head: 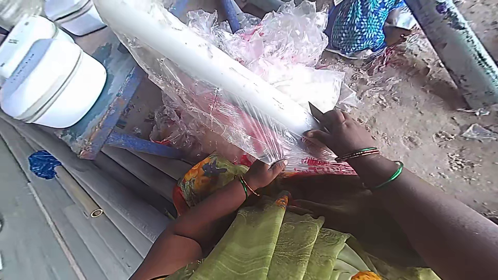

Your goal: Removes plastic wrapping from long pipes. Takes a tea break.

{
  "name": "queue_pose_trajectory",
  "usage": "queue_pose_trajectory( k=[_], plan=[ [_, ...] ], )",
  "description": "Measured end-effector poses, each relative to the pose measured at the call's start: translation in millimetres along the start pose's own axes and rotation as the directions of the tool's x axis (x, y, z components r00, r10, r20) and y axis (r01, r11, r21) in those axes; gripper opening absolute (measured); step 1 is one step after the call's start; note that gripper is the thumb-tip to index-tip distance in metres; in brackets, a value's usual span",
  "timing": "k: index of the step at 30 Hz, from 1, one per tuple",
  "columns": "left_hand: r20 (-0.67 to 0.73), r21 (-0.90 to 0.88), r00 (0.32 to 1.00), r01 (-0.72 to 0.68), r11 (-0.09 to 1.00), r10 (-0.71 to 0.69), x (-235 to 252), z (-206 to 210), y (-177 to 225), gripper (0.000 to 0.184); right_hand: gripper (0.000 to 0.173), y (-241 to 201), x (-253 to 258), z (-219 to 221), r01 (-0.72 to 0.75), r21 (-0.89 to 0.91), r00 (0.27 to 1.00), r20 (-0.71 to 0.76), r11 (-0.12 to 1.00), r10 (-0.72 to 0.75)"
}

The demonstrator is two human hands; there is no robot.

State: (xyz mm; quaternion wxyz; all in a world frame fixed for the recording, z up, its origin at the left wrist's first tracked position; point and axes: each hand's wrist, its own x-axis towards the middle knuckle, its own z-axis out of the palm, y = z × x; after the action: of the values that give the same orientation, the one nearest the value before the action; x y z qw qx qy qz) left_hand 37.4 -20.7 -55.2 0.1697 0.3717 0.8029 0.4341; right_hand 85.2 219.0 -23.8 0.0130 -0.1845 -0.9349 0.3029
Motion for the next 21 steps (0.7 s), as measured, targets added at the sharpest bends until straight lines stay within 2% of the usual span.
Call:
queue_pose_trajectory(
  k=[2, 3, 5, 7, 9, 11, 12, 14, 17, 21],
  plan=[
    [0.043, 0.0, 0.998, 0.038, 0.999, -0.038, -1.4, -3.7, -3.9, 0.03, 0.064, 0.7, 5.2, -2.0, -0.025, 0.011, 0.999, 0.036, 1.0, 0.024],
    [0.066, -0.03, 0.993, 0.1, 0.995, -0.098, -3.6, -6.6, -1.2, 0.034, 0.065, 1.3, 6.4, -3.1, -0.031, 0.014, 0.998, 0.046, 0.999, 0.03],
    [0.075, -0.153, 0.955, 0.295, 0.943, -0.287, -7.7, -14.0, 9.5, 0.041, 0.065, -0.3, 6.1, -6.6, -0.046, 0.013, 0.996, 0.073, 0.999, 0.045],
    [-0.014, -0.31, 0.888, 0.433, 0.846, -0.46, -7.0, -22.2, 15.5, 0.051, 0.066, -3.3, 5.1, -8.7, -0.041, 0.004, 0.996, 0.081, 0.999, 0.04],
    [-0.131, -0.454, 0.84, 0.421, 0.785, -0.526, -0.3, -31.0, 15.4, 0.06, 0.066, -4.5, 4.4, -8.1, -0.031, -0.011, 0.997, 0.075, 0.999, 0.032],
    [-0.173, -0.591, 0.788, 0.397, 0.703, -0.591, 13.3, -41.1, 22.9, 0.066, 0.066, -2.5, 4.4, -6.1, -0.021, -0.014, 0.998, 0.059, 1.0, 0.021],
    [-0.18, -0.617, 0.764, 0.402, 0.676, -0.62, 21.5, -45.1, 29.2, 0.067, 0.066, -2.2, 4.1, -5.6, -0.02, -0.013, 0.998, 0.057, 1.0, 0.021],
    [-0.107, -0.604, 0.752, 0.471, 0.643, -0.65, 35.8, -52.8, 40.5, 0.072, 0.067, -2.0, 4.1, -5.1, -0.014, -0.019, 0.998, 0.055, 1.0, 0.015],
    [-0.036, -0.518, 0.755, 0.546, 0.659, -0.654, 53.0, -56.4, 50.6, 0.069, 0.064, -3.2, 2.8, -4.8, -0.002, -0.024, 0.998, 0.055, 1.0, 0.003],
    [-0.088, -0.49, 0.788, 0.499, 0.715, -0.61, 59.2, -57.0, 62.5, 0.038, 0.062, -2.3, 3.0, -5.1, 0.015, -0.043, 0.999, 0.041, 0.999, -0.014]
  ],
)
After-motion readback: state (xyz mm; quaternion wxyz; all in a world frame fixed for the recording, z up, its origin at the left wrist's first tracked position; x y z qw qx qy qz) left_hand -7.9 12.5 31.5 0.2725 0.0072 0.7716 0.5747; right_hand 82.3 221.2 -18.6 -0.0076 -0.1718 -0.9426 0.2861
